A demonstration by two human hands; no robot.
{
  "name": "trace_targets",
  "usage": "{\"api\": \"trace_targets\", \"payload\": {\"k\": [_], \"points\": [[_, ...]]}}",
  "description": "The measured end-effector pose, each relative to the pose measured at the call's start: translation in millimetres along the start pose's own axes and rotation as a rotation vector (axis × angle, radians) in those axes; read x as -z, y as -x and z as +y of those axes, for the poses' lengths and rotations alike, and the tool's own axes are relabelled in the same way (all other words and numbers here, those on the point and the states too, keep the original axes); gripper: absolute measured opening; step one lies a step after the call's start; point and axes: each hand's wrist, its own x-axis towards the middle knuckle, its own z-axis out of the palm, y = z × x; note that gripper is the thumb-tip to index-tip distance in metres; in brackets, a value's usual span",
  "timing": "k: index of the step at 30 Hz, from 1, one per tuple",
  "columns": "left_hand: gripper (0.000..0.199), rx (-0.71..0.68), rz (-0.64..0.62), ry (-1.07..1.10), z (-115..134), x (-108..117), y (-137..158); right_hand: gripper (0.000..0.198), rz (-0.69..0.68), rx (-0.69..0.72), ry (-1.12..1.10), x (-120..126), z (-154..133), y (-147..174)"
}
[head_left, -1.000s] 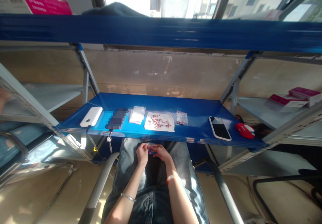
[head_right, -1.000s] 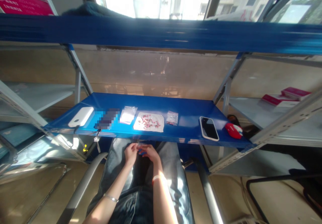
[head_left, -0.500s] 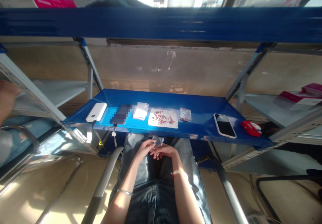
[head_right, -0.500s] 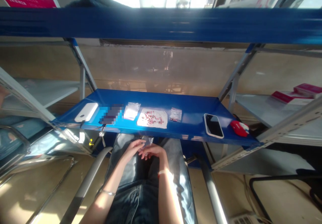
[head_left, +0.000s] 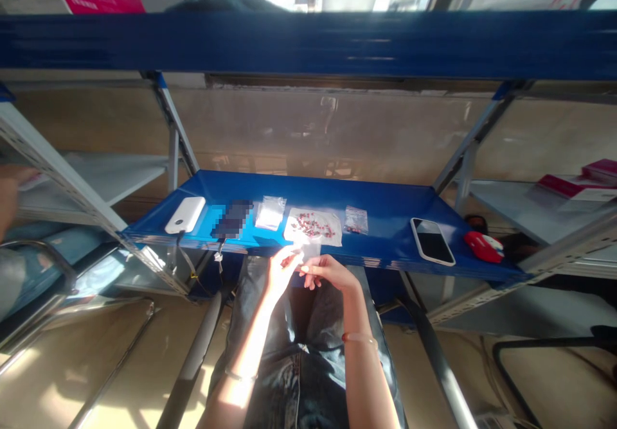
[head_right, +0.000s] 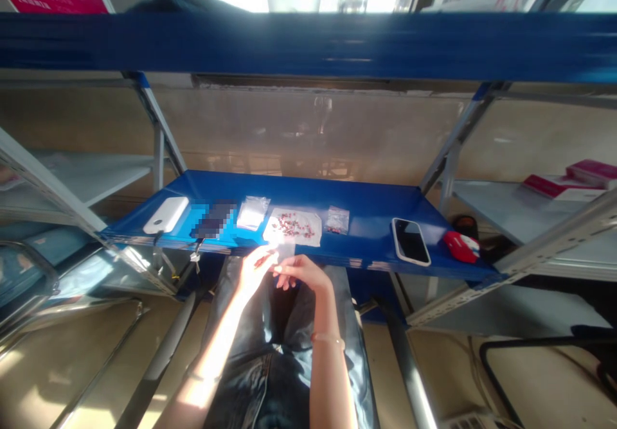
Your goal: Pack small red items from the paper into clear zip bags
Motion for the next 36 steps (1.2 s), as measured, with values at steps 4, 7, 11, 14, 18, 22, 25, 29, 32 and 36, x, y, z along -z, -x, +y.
{"api": "trace_targets", "payload": {"k": [4, 7, 11, 14, 18, 22, 25, 29, 32, 36], "points": [[0.033, -0.021, 0.077, -0.033, 3.1, -2.3, -12.0, 0.033, 0.248, 0.099, -0.034, -1.7, -1.8, -5.3], [0.029, -0.024, 0.063, -0.090, 6.7, 4.8, -13.2, 0.033, 0.323, 0.164, -0.010, -3.9, 0.0, -10.3], [0.028, -0.051, 0.016, -0.183, 13.2, 18.3, -9.3, 0.035, 0.305, 0.208, -0.006, -13.5, 2.2, -20.7], [0.028, -0.106, 0.058, -0.252, 20.8, 28.3, -16.6, 0.038, 0.382, 0.206, -0.018, -25.3, -3.2, -38.0], [0.026, -0.198, 0.188, -0.366, 37.3, 44.9, -49.2, 0.040, 0.661, 0.302, 0.125, -34.7, -26.2, -73.7], [0.025, -0.269, 0.283, -0.581, 47.9, 65.5, -89.9, 0.053, 0.868, 0.393, 0.542, -35.1, -48.2, -109.1], [0.022, -0.224, 0.283, -0.712, 41.5, 75.6, -108.4, 0.044, 0.762, 0.298, 0.932, -39.0, -47.7, -126.2], [0.015, -0.116, 0.324, -0.841, 24.4, 77.3, -112.2, 0.034, 0.567, 0.207, 1.116, -50.7, -31.5, -137.3], [0.009, -0.095, 0.387, -0.897, 21.6, 75.4, -107.3, 0.036, 0.558, 0.222, 1.117, -54.2, -25.6, -139.0], [0.021, -0.180, 0.507, -0.896, 33.3, 66.7, -88.1, 0.039, 0.730, 0.306, 1.096, -32.4, -38.1, -123.1]]}}
